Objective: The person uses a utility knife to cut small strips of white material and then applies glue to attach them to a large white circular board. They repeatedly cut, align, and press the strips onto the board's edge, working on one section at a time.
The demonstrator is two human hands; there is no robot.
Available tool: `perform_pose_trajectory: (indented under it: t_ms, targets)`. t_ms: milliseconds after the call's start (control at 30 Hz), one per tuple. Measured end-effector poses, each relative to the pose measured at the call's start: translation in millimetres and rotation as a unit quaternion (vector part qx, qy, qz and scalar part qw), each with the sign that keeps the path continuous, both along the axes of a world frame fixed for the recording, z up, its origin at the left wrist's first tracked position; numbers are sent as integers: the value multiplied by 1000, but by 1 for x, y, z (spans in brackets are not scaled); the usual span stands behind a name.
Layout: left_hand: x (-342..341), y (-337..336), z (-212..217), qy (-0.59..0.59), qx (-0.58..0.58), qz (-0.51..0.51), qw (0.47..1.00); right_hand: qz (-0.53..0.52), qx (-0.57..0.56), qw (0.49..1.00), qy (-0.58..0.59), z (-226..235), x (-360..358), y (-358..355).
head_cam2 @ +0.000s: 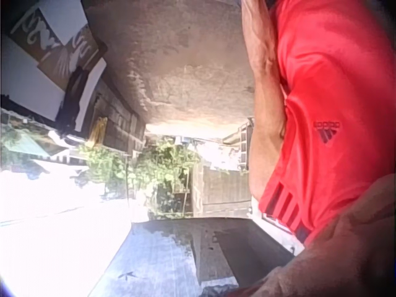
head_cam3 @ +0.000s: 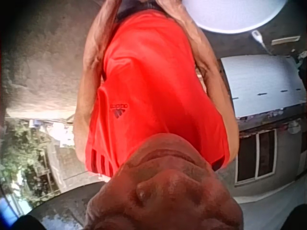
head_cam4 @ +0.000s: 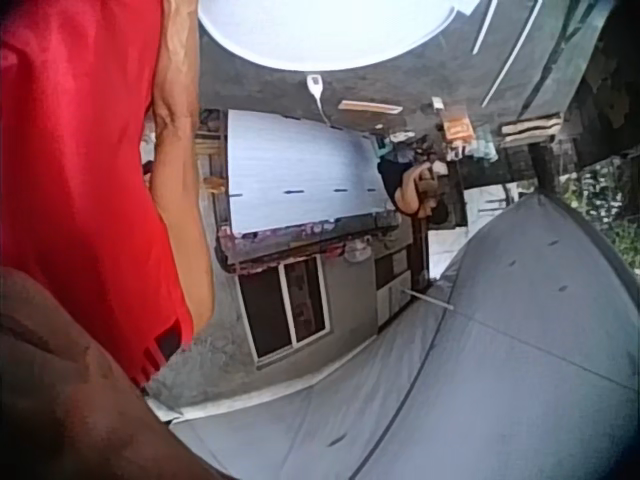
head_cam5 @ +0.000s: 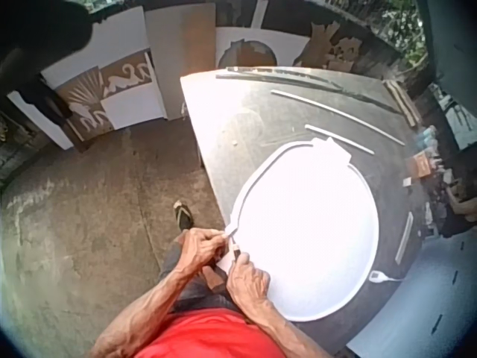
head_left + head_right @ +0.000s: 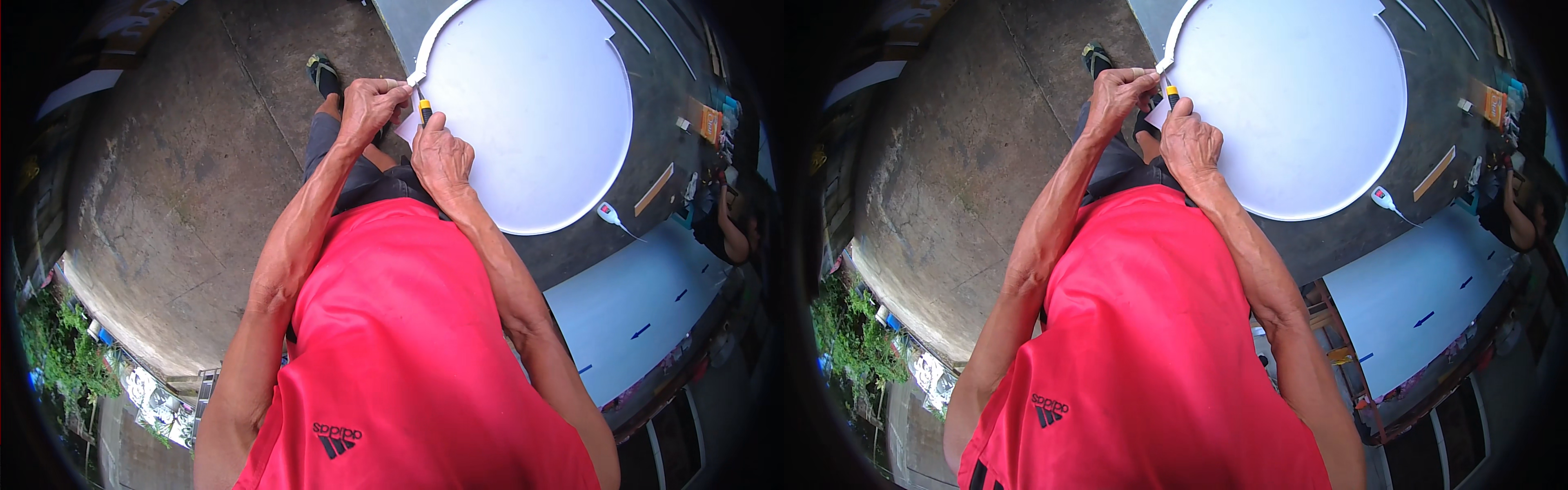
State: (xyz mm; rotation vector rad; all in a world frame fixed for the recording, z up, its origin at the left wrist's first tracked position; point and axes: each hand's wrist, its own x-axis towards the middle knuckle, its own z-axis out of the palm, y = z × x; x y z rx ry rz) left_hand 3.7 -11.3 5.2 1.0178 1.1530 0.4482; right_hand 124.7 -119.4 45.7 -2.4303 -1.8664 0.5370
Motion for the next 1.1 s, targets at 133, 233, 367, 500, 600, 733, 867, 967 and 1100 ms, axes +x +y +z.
perform_pose_trajectory:
  t_ms: [133, 233, 367, 500, 600, 733, 867, 967, 1100]
  targets:
    - [1, 0, -4, -3, 3, 4, 1000, 14, -5, 1000, -4, 3, 1, 1]
    - [2, 0, -2, -5, -1, 13, 1000, 16, -6, 1000, -15, 2, 0, 2]
    - [2, 0, 3, -5, -4, 27, 1000, 21, -5, 1000, -3, 4, 1, 5]
    - [4, -2, 4, -2, -8, 37, 999, 28, -24, 999, 1, 5, 2, 7]
    - [3, -2, 6, 4, -3, 26, 1000, 30, -56, 998, 2, 5, 4, 9]
    - [2, 1, 2, -9, -5, 18, 1000, 12, -114, 992, 43, 14, 8, 14]
    - [0, -1, -1, -36, -34, 4, 999, -24, -141, 978, 154, 17, 37, 16]
    - [-3, -3, -7, -54, -44, -1, 998, -24, -123, 980, 157, 33, 46, 16]
    - [-5, -3, -5, -77, -51, 0, 996, -114, -18, 977, 181, 22, 72, -8]
